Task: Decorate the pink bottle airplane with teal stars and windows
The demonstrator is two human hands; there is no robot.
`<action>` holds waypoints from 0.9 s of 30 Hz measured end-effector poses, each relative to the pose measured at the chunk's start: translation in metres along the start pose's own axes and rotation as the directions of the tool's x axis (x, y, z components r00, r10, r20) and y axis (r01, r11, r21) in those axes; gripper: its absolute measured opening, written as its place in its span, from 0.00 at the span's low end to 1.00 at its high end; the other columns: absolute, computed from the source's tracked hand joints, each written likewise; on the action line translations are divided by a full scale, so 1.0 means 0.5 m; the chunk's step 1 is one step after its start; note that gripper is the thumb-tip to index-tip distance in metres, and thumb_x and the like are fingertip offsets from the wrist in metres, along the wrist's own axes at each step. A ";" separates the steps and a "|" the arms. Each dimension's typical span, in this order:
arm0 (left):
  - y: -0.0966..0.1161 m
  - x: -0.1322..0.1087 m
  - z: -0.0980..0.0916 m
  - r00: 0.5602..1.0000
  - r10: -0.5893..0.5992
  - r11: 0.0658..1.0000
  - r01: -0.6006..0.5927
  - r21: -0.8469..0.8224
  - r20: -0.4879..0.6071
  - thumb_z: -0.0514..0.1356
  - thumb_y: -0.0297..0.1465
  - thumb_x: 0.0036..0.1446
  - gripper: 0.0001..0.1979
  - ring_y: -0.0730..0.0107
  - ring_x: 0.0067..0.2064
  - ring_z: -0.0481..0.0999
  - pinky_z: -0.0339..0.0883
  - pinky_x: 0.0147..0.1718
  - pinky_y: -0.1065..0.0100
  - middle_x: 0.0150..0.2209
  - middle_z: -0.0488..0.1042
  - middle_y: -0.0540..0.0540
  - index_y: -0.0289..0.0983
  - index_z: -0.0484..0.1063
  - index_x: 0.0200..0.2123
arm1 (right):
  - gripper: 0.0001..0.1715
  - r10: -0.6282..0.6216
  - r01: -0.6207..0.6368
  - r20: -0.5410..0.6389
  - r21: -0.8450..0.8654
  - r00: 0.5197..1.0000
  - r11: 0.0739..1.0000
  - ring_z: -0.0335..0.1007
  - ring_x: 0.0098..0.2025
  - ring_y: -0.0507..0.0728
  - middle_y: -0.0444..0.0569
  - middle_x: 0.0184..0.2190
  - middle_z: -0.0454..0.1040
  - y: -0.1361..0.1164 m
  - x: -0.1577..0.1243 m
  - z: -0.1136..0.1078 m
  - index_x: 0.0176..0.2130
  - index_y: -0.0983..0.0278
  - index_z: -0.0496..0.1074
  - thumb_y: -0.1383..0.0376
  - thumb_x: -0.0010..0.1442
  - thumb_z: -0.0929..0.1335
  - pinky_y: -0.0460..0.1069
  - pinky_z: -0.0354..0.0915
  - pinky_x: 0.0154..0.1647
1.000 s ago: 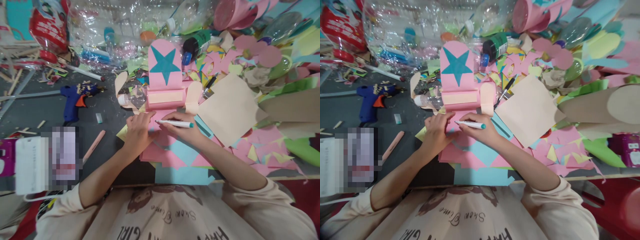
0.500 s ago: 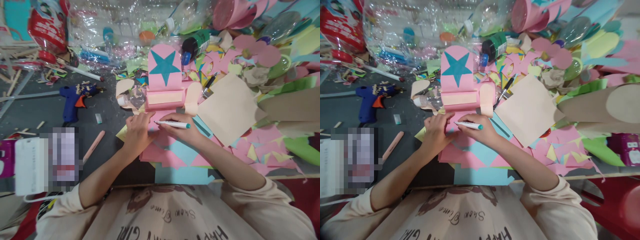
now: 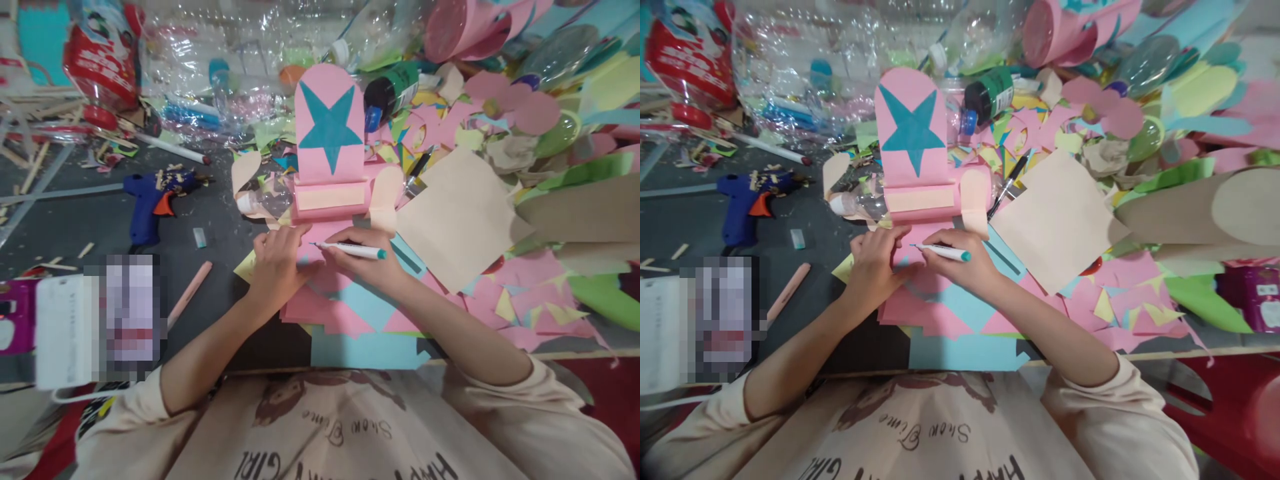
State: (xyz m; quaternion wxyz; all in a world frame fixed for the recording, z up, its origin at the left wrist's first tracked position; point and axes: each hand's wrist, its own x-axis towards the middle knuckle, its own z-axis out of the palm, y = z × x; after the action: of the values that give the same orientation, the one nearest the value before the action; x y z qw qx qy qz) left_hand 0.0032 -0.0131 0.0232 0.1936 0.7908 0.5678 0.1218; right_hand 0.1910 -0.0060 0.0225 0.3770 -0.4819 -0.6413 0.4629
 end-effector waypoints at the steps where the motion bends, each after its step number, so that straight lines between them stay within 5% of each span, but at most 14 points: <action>1: 0.000 0.000 0.000 1.000 0.004 1.000 -0.004 0.001 0.000 0.60 0.39 0.63 0.21 0.55 0.46 0.72 0.56 0.48 0.58 0.41 0.75 0.43 0.36 0.69 0.56 | 0.07 0.013 -0.013 -0.010 -0.013 1.000 1.000 0.75 0.29 0.54 0.47 0.28 0.81 -0.001 -0.001 0.000 0.31 0.62 0.78 0.63 0.59 0.69 0.49 0.69 0.31; 14: -0.006 -0.003 0.006 0.999 0.018 1.000 -0.017 0.008 -0.032 0.60 0.42 0.64 0.21 0.57 0.45 0.72 0.56 0.48 0.58 0.41 0.76 0.44 0.39 0.68 0.56 | 0.07 0.020 -0.033 -0.176 -0.068 0.984 0.997 0.66 0.20 0.51 0.43 0.19 0.75 -0.007 -0.014 -0.007 0.27 0.62 0.77 0.66 0.56 0.69 0.47 0.61 0.21; 27: -0.004 -0.002 0.004 1.000 -0.020 1.000 0.020 0.001 0.010 0.64 0.38 0.59 0.23 0.56 0.46 0.72 0.56 0.50 0.57 0.42 0.75 0.44 0.40 0.68 0.57 | 0.06 0.070 -0.108 -0.319 -0.100 0.945 0.989 0.66 0.22 0.51 0.43 0.22 0.75 0.009 -0.038 -0.036 0.25 0.61 0.74 0.65 0.53 0.69 0.47 0.62 0.23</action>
State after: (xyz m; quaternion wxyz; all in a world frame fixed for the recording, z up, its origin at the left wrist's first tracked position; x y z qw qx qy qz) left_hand 0.0020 -0.0139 0.0206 0.1973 0.7857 0.5748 0.1158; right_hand 0.2138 -0.0196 0.0224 0.4244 -0.5992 -0.5764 0.3586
